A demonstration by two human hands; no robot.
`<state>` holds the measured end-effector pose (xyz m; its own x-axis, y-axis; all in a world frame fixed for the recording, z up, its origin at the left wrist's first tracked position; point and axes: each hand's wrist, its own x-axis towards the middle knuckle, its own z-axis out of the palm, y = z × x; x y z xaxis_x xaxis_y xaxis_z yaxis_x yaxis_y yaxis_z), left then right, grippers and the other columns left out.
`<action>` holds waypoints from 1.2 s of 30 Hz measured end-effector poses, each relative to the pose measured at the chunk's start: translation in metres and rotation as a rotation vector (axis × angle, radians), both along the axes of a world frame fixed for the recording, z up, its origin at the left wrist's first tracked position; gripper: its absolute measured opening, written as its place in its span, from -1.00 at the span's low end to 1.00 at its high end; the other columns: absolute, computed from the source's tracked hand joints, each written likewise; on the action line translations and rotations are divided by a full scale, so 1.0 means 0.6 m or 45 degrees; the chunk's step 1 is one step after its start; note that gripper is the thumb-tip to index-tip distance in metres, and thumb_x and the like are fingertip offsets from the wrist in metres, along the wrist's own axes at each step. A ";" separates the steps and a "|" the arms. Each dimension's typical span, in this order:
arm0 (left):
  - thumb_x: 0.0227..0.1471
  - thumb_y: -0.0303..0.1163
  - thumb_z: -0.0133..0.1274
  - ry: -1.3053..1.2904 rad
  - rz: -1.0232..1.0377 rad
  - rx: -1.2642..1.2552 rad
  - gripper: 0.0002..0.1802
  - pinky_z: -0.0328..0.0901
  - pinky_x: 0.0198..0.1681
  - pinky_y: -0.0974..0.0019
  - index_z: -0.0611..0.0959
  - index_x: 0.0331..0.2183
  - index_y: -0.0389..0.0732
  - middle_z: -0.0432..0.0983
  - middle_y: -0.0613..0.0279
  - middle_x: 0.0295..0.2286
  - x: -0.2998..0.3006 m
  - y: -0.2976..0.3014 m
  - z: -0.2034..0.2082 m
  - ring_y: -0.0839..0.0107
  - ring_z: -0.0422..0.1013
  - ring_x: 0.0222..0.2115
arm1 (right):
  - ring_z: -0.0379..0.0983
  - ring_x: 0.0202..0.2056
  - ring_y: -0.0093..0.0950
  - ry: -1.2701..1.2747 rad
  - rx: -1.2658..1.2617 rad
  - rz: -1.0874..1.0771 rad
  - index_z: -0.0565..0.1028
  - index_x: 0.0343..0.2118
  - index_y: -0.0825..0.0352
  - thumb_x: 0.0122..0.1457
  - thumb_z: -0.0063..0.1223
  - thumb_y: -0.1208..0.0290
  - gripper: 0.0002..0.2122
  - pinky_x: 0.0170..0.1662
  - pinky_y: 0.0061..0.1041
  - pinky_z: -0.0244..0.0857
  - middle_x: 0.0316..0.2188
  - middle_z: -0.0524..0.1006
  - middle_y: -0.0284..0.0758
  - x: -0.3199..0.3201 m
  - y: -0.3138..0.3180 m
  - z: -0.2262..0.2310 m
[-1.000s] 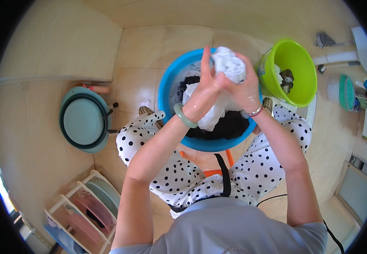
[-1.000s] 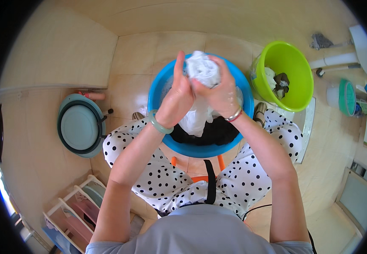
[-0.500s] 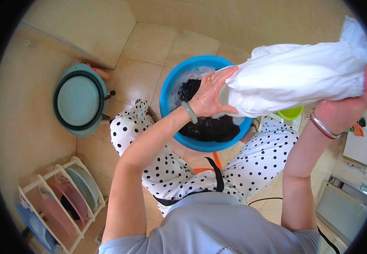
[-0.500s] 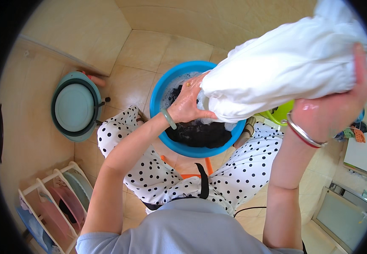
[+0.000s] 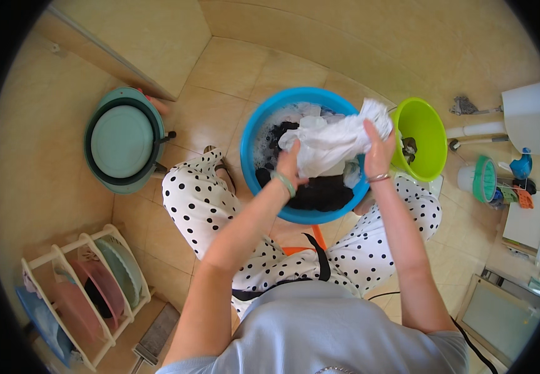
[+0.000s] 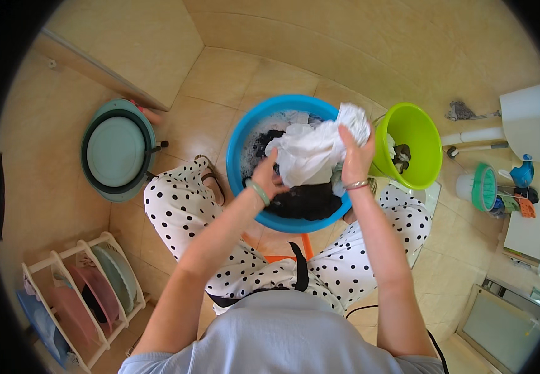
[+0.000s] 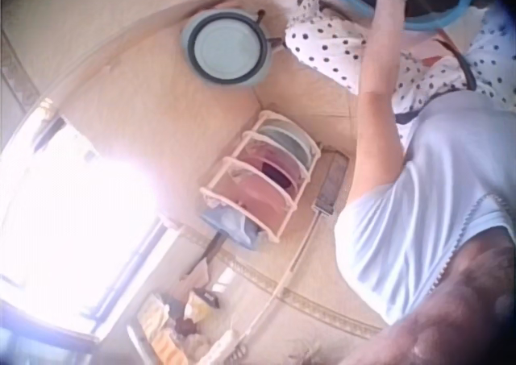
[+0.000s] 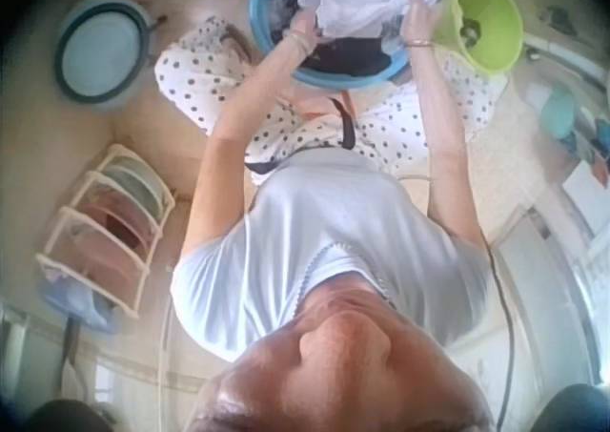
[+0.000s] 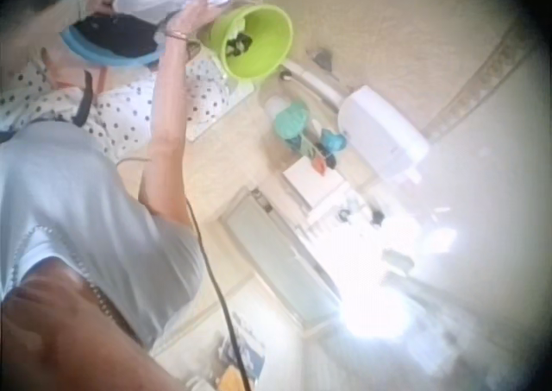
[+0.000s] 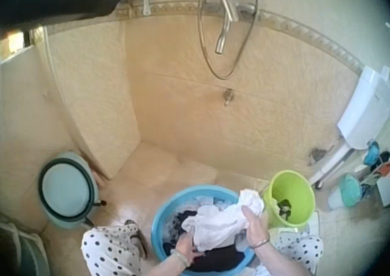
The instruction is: The person sits on a small stool and hand-washes clothes in a blue basin filled with soapy water. They repeatedly scrub, wring, and rinse various garments, including a white cloth and a beige shirt, transferring the white cloth to a green bucket after washing.
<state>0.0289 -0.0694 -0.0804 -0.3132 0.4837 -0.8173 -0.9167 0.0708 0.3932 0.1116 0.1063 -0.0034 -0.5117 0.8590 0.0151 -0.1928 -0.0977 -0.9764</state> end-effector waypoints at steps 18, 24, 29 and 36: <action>0.13 -0.33 -0.19 -0.718 0.331 1.084 -0.62 0.29 -0.01 0.16 0.45 -0.05 -0.30 0.44 0.06 -0.10 0.079 0.046 -0.084 0.19 0.39 -0.12 | 0.37 -0.13 -0.55 -0.172 -0.353 0.461 0.28 0.00 0.44 -0.16 0.23 0.51 -0.42 -0.06 -0.50 0.26 -0.15 0.43 -0.31 0.179 -0.154 0.089; 0.15 -0.20 -0.17 -0.396 0.208 0.455 -0.57 0.31 -0.03 0.21 0.38 0.03 -0.14 0.38 0.23 -0.02 0.097 0.016 0.010 0.31 0.36 -0.05 | 0.43 -0.19 -0.47 -0.041 -0.351 0.107 0.37 -0.08 0.45 -0.04 0.17 0.45 -0.57 -0.11 -0.52 0.31 -0.16 0.46 -0.24 0.046 0.021 0.059; 0.13 -0.06 -0.16 -0.382 0.070 0.591 -0.47 0.24 0.02 0.18 0.35 0.04 -0.16 0.37 0.24 -0.03 0.097 0.022 0.060 0.33 0.32 -0.02 | 0.42 -0.17 -0.38 -0.655 0.361 0.115 0.39 -0.12 0.43 -0.15 0.30 0.20 -0.44 -0.10 -0.51 0.29 -0.22 0.49 -0.19 -0.017 0.054 -0.141; 0.13 0.02 -0.16 -0.568 -0.011 0.755 -0.36 0.12 0.13 0.10 0.25 0.10 -0.22 0.27 0.20 0.05 0.069 0.000 0.058 0.28 0.22 0.07 | 0.46 -0.18 -0.20 -1.055 0.504 0.622 0.40 -0.12 0.35 -0.17 0.26 0.10 -0.43 -0.12 -0.41 0.32 -0.24 0.51 -0.05 -0.026 0.010 -0.163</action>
